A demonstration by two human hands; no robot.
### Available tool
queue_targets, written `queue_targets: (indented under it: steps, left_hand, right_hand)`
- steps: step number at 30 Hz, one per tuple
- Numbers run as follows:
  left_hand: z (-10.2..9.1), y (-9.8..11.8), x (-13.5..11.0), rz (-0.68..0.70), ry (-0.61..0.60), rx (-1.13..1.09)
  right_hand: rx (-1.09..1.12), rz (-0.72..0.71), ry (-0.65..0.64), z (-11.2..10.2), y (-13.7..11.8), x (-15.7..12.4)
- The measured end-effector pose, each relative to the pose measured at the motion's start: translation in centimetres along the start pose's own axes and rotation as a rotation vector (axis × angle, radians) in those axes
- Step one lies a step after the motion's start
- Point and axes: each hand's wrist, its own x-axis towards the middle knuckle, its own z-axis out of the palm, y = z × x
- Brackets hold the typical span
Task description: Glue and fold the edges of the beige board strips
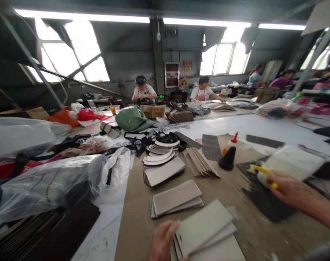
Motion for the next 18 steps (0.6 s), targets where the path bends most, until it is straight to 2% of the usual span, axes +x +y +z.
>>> queue_targets:
  steps: [1, 3, 6, 8, 10, 12, 13, 14, 16, 18]
  left_hand:
    - [-0.7, 0.5, 0.0, 0.004, -0.04, -0.016]
    - [-1.7, 1.1, 0.4, -0.019, -0.106, -0.037]
    - [-2.0, 1.1, 1.1, -0.052, -0.17, -0.077]
    - [-1.9, 1.0, 1.2, -0.065, -0.19, -0.086]
    - [-1.9, 1.0, 1.1, -0.068, -0.201, -0.084]
    - [-2.0, 1.0, 1.0, -0.061, -0.204, -0.081]
    - [-2.1, 1.0, 0.9, -0.057, -0.202, -0.08]
    - [-2.2, 1.0, 0.9, -0.058, -0.196, -0.078]
    - [-2.4, 1.0, 0.7, -0.067, -0.189, -0.072]
    - [-2.6, 1.0, 0.5, -0.078, -0.19, -0.067]
  right_hand:
    - [-0.033, 0.08, -0.06, -0.7, -1.2, -0.4]
    - [-0.087, 0.193, -0.089, -1.5, -2.7, -1.1]
    - [-0.171, 0.35, -0.086, -2.2, -3.4, -2.6]
    - [-0.218, 0.438, 0.002, -2.9, -4.2, -3.8]
    - [-0.17, 0.528, 0.174, -3.6, -6.2, -4.9]
    - [0.075, 0.606, 0.377, -3.9, -9.4, -6.0]
    - [0.28, 0.608, 0.469, -3.7, -11.3, -6.6]
    - [0.504, 0.576, 0.509, -3.4, -13.3, -7.1]
    - [0.79, 0.547, 0.408, -2.3, -17.2, -8.2]
    - [0.947, 0.529, 0.225, -0.8, -20.4, -9.2]
